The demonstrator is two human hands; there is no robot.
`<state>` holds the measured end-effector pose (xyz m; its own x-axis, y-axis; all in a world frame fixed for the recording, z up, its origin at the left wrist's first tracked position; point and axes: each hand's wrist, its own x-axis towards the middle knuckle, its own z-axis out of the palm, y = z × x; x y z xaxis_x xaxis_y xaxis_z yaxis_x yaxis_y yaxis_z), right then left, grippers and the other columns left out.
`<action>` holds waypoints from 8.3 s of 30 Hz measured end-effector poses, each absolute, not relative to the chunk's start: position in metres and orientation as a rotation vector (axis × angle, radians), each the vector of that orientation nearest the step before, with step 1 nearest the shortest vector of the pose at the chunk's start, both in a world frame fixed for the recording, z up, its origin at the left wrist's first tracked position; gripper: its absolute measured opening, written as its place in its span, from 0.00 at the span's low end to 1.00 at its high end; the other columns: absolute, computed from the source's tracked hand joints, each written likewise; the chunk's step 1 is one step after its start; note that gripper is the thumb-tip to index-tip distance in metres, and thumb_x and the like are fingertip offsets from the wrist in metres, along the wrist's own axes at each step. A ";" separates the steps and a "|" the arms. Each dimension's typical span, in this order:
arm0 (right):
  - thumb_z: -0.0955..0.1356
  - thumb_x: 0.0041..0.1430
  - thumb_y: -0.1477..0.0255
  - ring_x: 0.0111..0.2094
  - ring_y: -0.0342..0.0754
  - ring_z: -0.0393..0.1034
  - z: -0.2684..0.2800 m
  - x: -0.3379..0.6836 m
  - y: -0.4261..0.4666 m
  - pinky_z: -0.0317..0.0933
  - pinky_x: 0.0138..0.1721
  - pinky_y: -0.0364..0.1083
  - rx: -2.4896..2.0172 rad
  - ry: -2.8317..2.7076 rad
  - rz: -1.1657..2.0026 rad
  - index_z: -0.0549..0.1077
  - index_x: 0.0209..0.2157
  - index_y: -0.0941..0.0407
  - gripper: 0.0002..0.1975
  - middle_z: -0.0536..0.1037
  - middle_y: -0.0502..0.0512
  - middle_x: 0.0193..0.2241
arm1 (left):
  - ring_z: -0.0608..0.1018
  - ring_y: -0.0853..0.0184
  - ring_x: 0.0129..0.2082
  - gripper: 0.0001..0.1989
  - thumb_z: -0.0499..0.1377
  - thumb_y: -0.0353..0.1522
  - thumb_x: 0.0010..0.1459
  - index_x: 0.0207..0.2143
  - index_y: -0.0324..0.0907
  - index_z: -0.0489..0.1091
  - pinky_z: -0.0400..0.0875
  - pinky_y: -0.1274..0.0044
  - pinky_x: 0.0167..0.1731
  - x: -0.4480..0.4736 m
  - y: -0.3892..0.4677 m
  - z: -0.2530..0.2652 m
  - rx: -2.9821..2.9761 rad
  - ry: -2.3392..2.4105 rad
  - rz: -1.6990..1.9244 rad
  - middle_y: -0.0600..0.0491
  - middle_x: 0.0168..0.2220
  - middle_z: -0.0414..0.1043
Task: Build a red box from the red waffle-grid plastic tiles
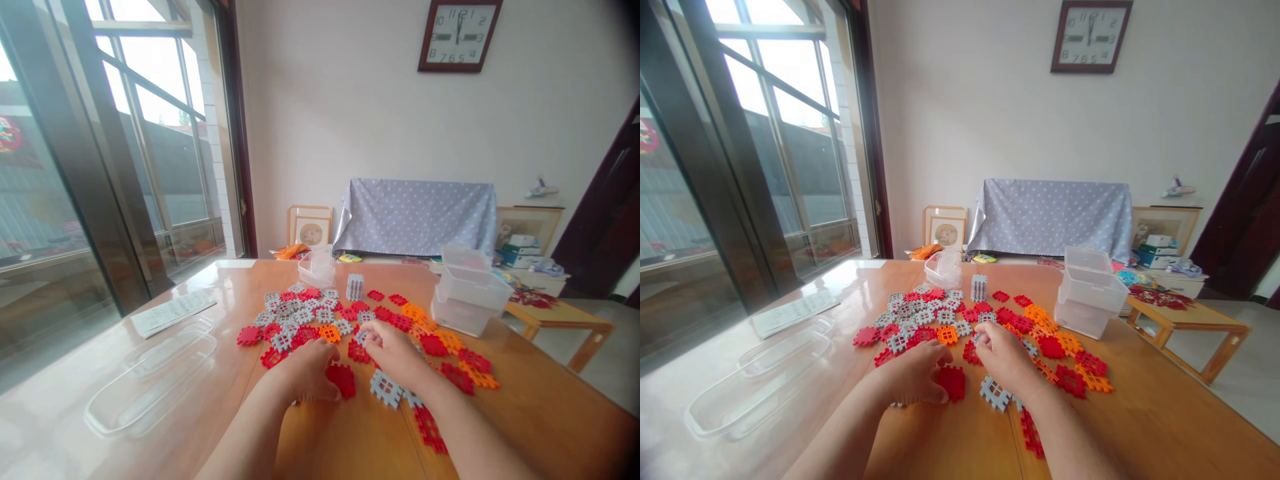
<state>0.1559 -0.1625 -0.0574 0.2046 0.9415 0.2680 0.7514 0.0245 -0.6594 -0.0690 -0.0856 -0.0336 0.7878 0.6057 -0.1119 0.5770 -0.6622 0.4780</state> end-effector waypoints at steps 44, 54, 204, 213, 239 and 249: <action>0.66 0.59 0.59 0.56 0.66 0.66 -0.063 0.195 -0.025 0.59 0.54 0.58 -2.385 -1.328 -0.001 0.81 0.39 0.58 0.19 0.78 0.70 0.50 | 0.72 0.67 0.32 0.06 0.55 0.28 0.52 0.32 0.43 0.70 0.53 0.77 0.29 -0.064 -0.048 -0.069 2.443 1.078 0.546 0.53 0.33 0.75; 0.71 0.50 0.59 0.59 0.69 0.63 -0.084 0.201 -0.007 0.59 0.55 0.61 -2.431 -1.248 0.046 0.79 0.47 0.61 0.26 0.74 0.72 0.55 | 0.72 0.63 0.34 0.05 0.56 0.29 0.51 0.32 0.44 0.71 0.55 0.76 0.30 -0.066 -0.050 -0.061 2.446 1.089 0.500 0.51 0.35 0.74; 0.74 0.52 0.65 0.47 0.50 0.69 -0.030 0.205 -0.161 0.66 0.49 0.49 -1.523 -1.552 1.030 0.71 0.47 0.54 0.20 0.74 0.53 0.43 | 0.68 0.70 0.24 0.12 0.62 0.41 0.54 0.34 0.41 0.70 0.60 0.79 0.26 -0.053 -0.064 -0.047 1.704 0.892 0.752 0.56 0.25 0.70; 0.74 0.52 0.68 0.47 0.50 0.68 -0.027 0.159 -0.158 0.65 0.49 0.49 -1.515 -1.688 0.644 0.70 0.49 0.53 0.22 0.73 0.53 0.44 | 0.75 0.70 0.28 0.20 0.65 0.45 0.55 0.42 0.41 0.68 0.63 0.79 0.28 -0.053 -0.074 -0.038 1.456 0.663 0.678 0.54 0.32 0.74; 0.77 0.48 0.60 0.42 0.53 0.72 -0.020 0.130 -0.173 0.65 0.45 0.50 -1.675 -2.155 0.492 0.76 0.48 0.48 0.24 0.78 0.53 0.44 | 0.73 0.69 0.29 0.14 0.62 0.41 0.54 0.37 0.41 0.70 0.60 0.79 0.26 -0.062 -0.054 -0.054 1.616 0.841 0.716 0.53 0.31 0.74; 0.63 0.63 0.63 0.46 0.50 0.75 -0.034 0.222 -0.137 0.66 0.48 0.47 -1.850 -1.245 0.241 0.72 0.51 0.53 0.18 0.81 0.56 0.46 | 0.69 0.70 0.25 0.12 0.59 0.40 0.54 0.36 0.41 0.70 0.59 0.79 0.24 -0.060 -0.047 -0.058 1.741 0.985 0.753 0.56 0.28 0.70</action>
